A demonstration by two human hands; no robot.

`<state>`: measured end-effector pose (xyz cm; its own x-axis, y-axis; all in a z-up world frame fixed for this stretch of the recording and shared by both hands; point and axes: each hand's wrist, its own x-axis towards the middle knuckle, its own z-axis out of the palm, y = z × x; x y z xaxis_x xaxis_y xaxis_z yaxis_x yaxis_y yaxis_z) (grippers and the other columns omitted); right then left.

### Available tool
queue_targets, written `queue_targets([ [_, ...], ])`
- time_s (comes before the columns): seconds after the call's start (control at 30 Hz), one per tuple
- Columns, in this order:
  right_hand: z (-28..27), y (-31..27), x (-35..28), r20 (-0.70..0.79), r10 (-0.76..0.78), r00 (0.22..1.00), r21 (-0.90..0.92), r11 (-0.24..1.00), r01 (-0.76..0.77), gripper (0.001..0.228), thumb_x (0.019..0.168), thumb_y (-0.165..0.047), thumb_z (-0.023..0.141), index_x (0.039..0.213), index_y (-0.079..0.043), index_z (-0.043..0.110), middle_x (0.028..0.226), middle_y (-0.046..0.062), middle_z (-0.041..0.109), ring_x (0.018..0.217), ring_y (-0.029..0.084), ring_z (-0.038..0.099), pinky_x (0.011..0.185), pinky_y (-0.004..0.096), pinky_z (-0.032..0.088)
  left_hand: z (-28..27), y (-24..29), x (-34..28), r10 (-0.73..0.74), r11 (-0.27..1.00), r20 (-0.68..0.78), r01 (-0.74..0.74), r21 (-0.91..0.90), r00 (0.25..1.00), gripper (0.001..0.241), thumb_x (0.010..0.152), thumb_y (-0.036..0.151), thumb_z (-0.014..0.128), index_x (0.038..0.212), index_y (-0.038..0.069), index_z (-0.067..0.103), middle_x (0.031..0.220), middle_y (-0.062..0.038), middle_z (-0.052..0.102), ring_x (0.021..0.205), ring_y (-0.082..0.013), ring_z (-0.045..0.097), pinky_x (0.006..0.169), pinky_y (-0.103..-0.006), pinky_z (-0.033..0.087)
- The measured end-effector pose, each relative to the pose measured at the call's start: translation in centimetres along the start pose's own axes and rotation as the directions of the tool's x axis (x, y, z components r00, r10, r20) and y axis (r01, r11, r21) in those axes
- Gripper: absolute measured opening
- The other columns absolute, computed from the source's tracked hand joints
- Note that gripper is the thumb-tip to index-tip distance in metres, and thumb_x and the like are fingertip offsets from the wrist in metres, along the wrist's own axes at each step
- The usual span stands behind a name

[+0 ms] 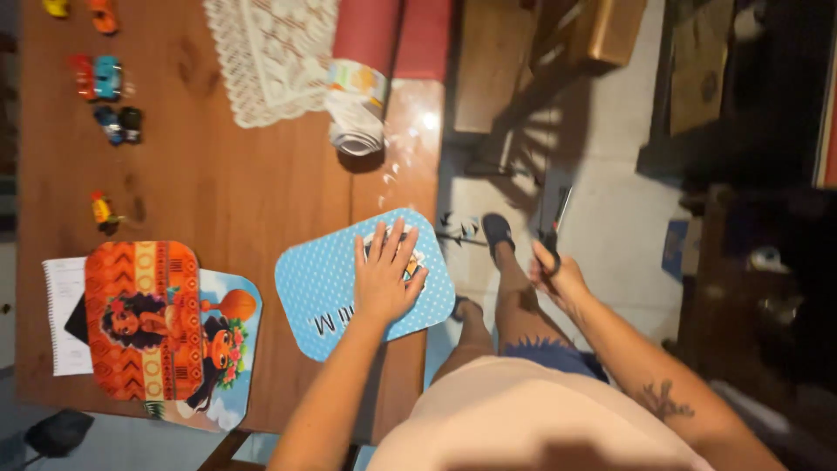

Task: Cutting out printed graphic designs from paper sheets using scissors and measuring them.

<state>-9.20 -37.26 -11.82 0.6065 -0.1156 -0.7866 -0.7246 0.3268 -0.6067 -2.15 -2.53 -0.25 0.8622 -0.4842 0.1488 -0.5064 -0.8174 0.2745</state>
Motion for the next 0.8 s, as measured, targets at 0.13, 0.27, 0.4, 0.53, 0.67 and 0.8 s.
queue_targets([
  [0.13,-0.5,-1.3,-2.2,-0.084,-0.267,0.96,-0.471,0.86,0.198,0.057,0.09,-0.042,0.075,0.048,-0.005,0.067,0.036,0.012,0.055,0.024,0.016,0.046,0.026,0.025,0.03,0.3,-0.9,0.6,-0.375,0.923,-0.13,0.383,0.041,0.918,0.067,0.091,0.047,0.064,0.148,0.015,0.055,0.157,-0.014,0.049,0.143,-0.0407,0.043,0.116,-0.0692,0.021],
  [0.27,0.8,-1.8,-3.7,-0.066,-0.273,0.96,-0.488,0.848,0.207,0.042,0.081,-0.03,0.086,0.054,-0.006,0.064,0.04,0.016,0.061,0.027,0.02,0.051,0.027,0.026,0.034,0.0,-3.3,2.4,-0.77,0.559,-0.277,0.817,0.14,0.575,0.065,0.089,0.049,0.064,0.147,0.018,0.057,0.157,-0.01,0.051,0.148,-0.0356,0.04,0.115,-0.0665,0.024],
  [0.4,0.5,-1.7,-2.3,0.051,-0.457,0.888,-0.713,0.606,0.353,0.03,0.08,-0.025,0.081,0.061,-0.01,0.062,0.049,0.005,0.052,0.044,0.014,0.047,0.042,0.029,0.037,0.7,-6.7,4.1,-0.941,0.083,-0.339,0.962,-0.261,-0.011,0.071,0.097,0.042,0.051,0.159,0.011,0.035,0.167,-0.015,0.026,0.154,-0.0348,0.02,0.118,-0.0683,0.007],
  [0.53,0.3,-4.5,-2.9,0.187,-0.394,0.9,-0.861,0.376,0.343,0.009,0.084,-0.028,0.069,0.084,-0.02,0.072,0.071,-0.001,0.074,0.07,0.016,0.066,0.071,0.031,0.047,2.8,-8.8,2.3,-0.977,-0.027,-0.183,0.912,-0.41,-0.111,0.09,0.095,0.057,0.05,0.165,0.01,0.022,0.17,-0.017,-0.011,0.159,-0.0344,-0.005,0.123,-0.0615,-0.001],
  [0.67,-0.1,-6.8,-2.8,0.303,-0.375,0.876,-0.897,0.199,0.395,0.013,0.088,-0.024,0.062,0.097,-0.024,0.071,0.101,-0.002,0.073,0.095,0.025,0.07,0.084,0.037,0.05,-1.3,-5.1,-3.2,-0.871,0.481,-0.241,0.843,-0.241,0.428,0.073,0.09,0.044,0.06,0.156,0.018,0.041,0.172,-0.014,0.015,0.158,-0.0378,0.011,0.121,-0.0656,0.01],
  [0.8,0.7,-7.6,-1.1,0.403,-0.392,0.827,-0.871,0.114,0.478,0.035,0.087,-0.029,0.068,0.122,-0.023,0.07,0.126,-0.004,0.072,0.113,0.023,0.069,0.096,0.037,0.051,-3.4,-2.4,-7.2,-0.442,0.889,-0.006,0.439,0.132,0.897,0.065,0.093,0.046,0.055,0.152,0.022,0.045,0.168,-0.005,0.026,0.154,-0.0277,0.021,0.119,-0.0659,0.013],
])
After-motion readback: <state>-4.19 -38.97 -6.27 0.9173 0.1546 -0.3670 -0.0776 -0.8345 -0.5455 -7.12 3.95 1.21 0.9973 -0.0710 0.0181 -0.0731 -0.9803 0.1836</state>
